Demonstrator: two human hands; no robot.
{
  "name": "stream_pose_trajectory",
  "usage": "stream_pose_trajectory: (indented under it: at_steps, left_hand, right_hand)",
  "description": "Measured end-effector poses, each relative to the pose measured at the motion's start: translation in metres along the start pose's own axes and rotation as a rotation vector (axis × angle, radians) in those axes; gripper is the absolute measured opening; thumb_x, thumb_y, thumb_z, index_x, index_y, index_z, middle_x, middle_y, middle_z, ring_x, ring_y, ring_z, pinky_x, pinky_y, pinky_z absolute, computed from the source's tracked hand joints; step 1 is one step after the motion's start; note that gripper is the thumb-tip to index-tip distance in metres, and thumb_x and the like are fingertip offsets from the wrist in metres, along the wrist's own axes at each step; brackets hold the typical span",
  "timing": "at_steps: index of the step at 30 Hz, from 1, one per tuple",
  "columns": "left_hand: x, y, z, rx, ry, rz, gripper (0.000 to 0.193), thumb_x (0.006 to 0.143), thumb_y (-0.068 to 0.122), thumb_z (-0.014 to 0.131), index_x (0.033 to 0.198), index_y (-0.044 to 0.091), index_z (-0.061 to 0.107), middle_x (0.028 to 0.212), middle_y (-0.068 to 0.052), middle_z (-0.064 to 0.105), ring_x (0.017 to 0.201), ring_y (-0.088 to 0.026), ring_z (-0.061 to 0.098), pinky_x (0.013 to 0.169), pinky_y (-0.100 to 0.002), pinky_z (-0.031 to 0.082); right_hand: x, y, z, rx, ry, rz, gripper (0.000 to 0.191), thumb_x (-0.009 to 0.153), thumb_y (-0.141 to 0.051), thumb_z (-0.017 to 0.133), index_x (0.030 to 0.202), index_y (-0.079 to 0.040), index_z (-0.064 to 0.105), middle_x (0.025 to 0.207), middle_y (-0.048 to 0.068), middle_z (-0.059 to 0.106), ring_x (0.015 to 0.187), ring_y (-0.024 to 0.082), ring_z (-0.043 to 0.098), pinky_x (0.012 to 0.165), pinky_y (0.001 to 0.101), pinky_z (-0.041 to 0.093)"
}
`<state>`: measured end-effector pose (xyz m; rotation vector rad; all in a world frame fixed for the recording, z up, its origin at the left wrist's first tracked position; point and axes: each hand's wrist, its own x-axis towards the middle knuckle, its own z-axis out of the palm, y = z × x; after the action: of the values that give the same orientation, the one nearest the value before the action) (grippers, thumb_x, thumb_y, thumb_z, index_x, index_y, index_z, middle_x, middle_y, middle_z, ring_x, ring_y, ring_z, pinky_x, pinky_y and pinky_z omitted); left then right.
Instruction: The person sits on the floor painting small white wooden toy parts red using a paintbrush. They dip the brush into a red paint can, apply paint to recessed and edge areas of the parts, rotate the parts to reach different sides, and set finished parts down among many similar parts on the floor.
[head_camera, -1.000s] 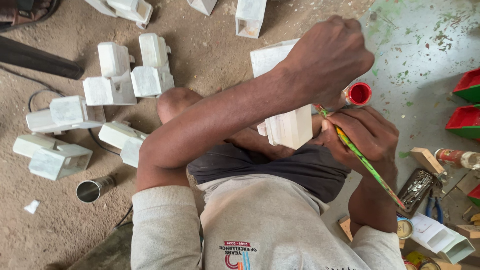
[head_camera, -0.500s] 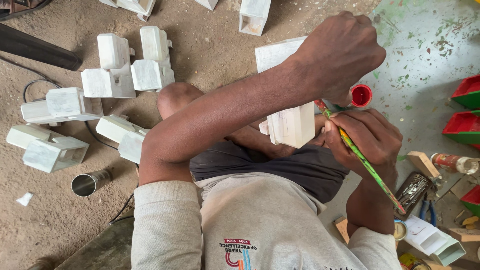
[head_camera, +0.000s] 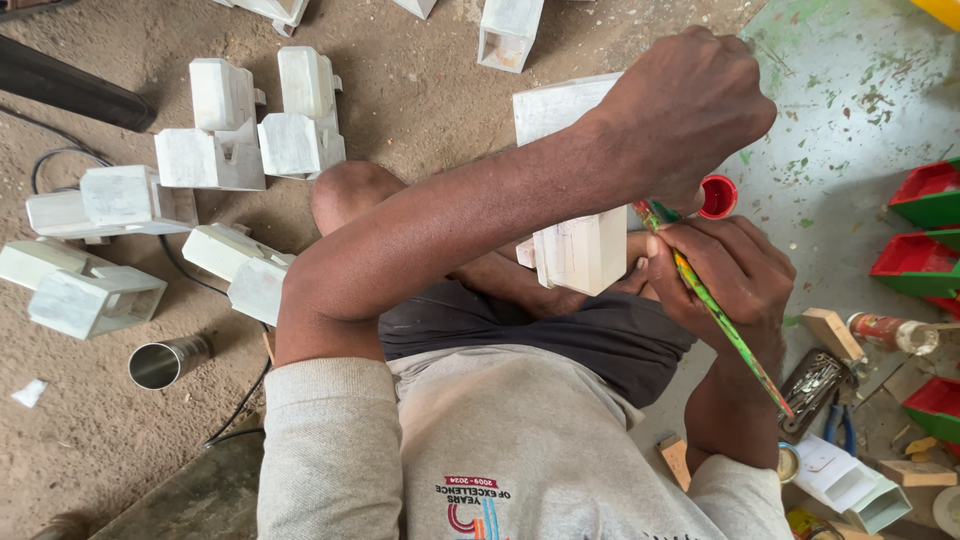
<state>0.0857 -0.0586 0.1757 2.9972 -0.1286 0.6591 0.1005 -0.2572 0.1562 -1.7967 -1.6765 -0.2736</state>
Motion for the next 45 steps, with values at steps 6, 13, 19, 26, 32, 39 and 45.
stream_pose_trajectory:
  at_steps: [6,13,19,26,32,39,45]
  left_hand:
    - [-0.001,-0.002,-0.006,-0.05,0.014,0.009,0.023,0.043,0.027,0.083,0.057,0.013,0.071,0.069,-0.008,0.066,0.067,-0.026,0.068,0.063,-0.04,0.059]
    - [0.001,-0.003,-0.005,-0.013,-0.026,0.016,0.022,0.046,0.027,0.083,0.058,0.012,0.071,0.064,-0.007,0.065,0.067,-0.025,0.068,0.064,-0.039,0.059]
    - [0.0,-0.002,-0.004,-0.003,-0.044,0.01,0.025,0.047,0.03,0.085,0.06,0.013,0.072,0.065,-0.006,0.065,0.065,-0.023,0.068,0.065,-0.038,0.059]
    - [0.003,-0.002,-0.001,0.009,-0.088,-0.006,0.024,0.052,0.03,0.085,0.059,0.012,0.071,0.069,-0.007,0.065,0.067,-0.023,0.067,0.066,-0.038,0.059]
    - [0.002,-0.005,-0.002,-0.007,-0.022,-0.004,0.029,0.048,0.033,0.087,0.059,0.01,0.072,0.065,-0.008,0.066,0.067,-0.024,0.068,0.067,-0.039,0.059]
    - [-0.005,-0.017,-0.01,-0.105,0.083,0.036,0.049,0.044,0.045,0.092,0.065,0.005,0.074,0.071,-0.017,0.067,0.067,-0.032,0.069,0.061,-0.042,0.059]
    - [-0.009,-0.019,-0.016,-0.071,0.018,-0.004,0.053,0.047,0.044,0.092,0.071,0.001,0.074,0.074,-0.02,0.066,0.066,-0.034,0.069,0.057,-0.043,0.059]
  right_hand:
    - [0.003,-0.005,0.0,-0.001,0.016,-0.008,0.021,0.089,0.004,0.084,0.106,0.001,0.072,0.102,0.014,0.073,0.083,0.028,0.072,0.073,0.0364,0.059]
    - [0.005,-0.002,0.003,-0.01,0.01,-0.007,0.02,0.09,0.004,0.084,0.105,0.001,0.072,0.102,0.013,0.073,0.086,0.029,0.072,0.073,0.0366,0.059]
    - [0.002,-0.004,0.0,-0.002,0.002,-0.009,0.02,0.087,0.004,0.083,0.104,0.001,0.072,0.101,0.014,0.073,0.086,0.029,0.072,0.073,0.037,0.059]
    - [0.006,0.0,0.003,0.003,0.021,-0.03,0.02,0.088,0.003,0.084,0.104,0.001,0.072,0.101,0.014,0.074,0.087,0.029,0.074,0.073,0.0365,0.06]
    - [0.006,-0.004,0.001,0.043,0.034,-0.01,0.018,0.086,0.005,0.082,0.1,0.002,0.071,0.096,0.015,0.074,0.085,0.029,0.074,0.075,0.0381,0.06]
    - [-0.002,-0.009,0.004,0.127,0.131,0.043,0.015,0.092,0.004,0.08,0.103,0.002,0.07,0.099,0.014,0.073,0.087,0.028,0.075,0.081,0.0377,0.062]
    - [-0.005,-0.004,0.009,0.128,0.17,0.068,0.014,0.092,0.002,0.081,0.102,0.001,0.071,0.099,0.015,0.074,0.089,0.029,0.074,0.078,0.037,0.06]
